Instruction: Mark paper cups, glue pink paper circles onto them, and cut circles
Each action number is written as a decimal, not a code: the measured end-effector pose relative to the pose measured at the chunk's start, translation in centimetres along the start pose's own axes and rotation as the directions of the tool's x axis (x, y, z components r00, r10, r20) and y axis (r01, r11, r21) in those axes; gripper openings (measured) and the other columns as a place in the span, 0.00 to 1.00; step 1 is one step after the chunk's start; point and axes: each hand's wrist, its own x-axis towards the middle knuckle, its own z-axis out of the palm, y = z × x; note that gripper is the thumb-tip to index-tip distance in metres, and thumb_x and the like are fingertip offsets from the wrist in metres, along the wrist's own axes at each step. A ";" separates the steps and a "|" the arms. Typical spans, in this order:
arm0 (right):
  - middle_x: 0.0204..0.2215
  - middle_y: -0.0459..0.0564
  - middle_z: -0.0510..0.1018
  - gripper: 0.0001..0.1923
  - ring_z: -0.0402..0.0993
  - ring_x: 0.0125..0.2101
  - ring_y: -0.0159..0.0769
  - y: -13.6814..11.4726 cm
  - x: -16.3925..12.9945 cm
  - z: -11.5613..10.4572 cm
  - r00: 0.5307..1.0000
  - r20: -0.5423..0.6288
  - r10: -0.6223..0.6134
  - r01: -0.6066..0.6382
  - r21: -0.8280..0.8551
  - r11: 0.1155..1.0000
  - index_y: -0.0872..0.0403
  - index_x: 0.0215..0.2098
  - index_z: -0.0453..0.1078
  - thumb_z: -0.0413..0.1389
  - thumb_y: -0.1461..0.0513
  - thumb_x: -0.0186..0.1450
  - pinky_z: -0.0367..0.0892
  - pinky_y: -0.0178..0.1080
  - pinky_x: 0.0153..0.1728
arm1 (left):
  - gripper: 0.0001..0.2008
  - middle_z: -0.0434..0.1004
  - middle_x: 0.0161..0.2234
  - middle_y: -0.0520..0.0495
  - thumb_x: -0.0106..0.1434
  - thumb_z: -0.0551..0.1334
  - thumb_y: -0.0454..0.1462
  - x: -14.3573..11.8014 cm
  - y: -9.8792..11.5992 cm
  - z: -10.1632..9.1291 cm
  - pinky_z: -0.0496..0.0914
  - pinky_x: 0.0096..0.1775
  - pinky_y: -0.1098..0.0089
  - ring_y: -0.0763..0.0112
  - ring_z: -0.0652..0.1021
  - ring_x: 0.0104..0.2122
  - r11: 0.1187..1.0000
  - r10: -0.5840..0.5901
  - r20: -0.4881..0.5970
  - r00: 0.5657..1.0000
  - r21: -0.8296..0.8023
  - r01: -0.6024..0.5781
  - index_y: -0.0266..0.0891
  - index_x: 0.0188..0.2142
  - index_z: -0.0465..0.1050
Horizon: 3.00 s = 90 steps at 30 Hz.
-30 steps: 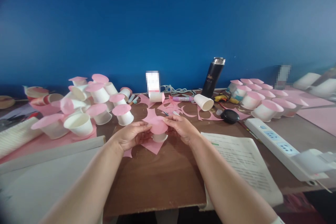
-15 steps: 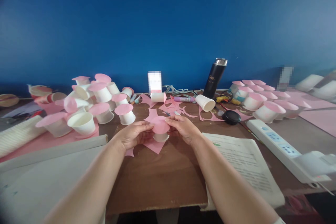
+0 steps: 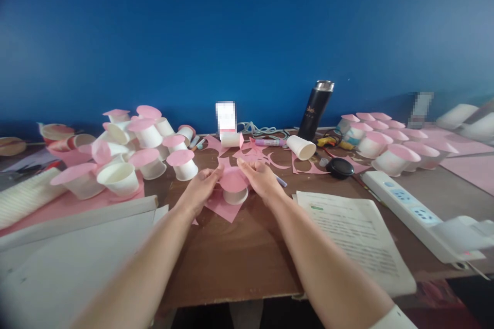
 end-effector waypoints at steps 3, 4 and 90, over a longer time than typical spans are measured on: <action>0.17 0.42 0.67 0.24 0.61 0.21 0.31 -0.4 0.0 0.8 1.000 0.001 -0.003 0.003 -0.001 1.000 0.53 0.19 0.64 0.54 0.43 0.59 0.56 0.36 0.25 | 0.23 0.73 0.25 0.48 0.51 0.64 0.56 0.3 -0.2 0.7 0.62 0.29 0.70 0.67 0.71 0.27 0.999 0.008 -0.019 1.000 -0.045 -0.009 0.37 0.30 0.72; 0.18 0.43 0.68 0.23 0.62 0.22 0.31 -0.5 0.0 1.0 1.000 0.002 0.011 -0.011 0.021 1.000 0.53 0.20 0.65 0.54 0.44 0.59 0.56 0.36 0.25 | 0.23 0.74 0.26 0.47 0.52 0.63 0.55 0.4 -0.3 0.9 0.62 0.30 0.70 0.67 0.72 0.27 0.999 0.008 -0.017 1.000 -0.052 -0.009 0.37 0.31 0.72; 0.31 0.49 0.76 0.15 0.71 0.34 0.39 0.1 -0.3 1.7 0.948 -0.191 -0.253 0.203 -0.248 0.947 0.54 0.31 0.67 0.50 0.51 0.64 0.65 0.42 0.40 | 0.11 0.74 0.39 0.41 0.62 0.57 0.43 0.3 -1.6 1.5 0.68 0.45 0.61 0.63 0.74 0.41 0.833 0.513 -0.099 0.853 0.296 -0.467 0.38 0.37 0.69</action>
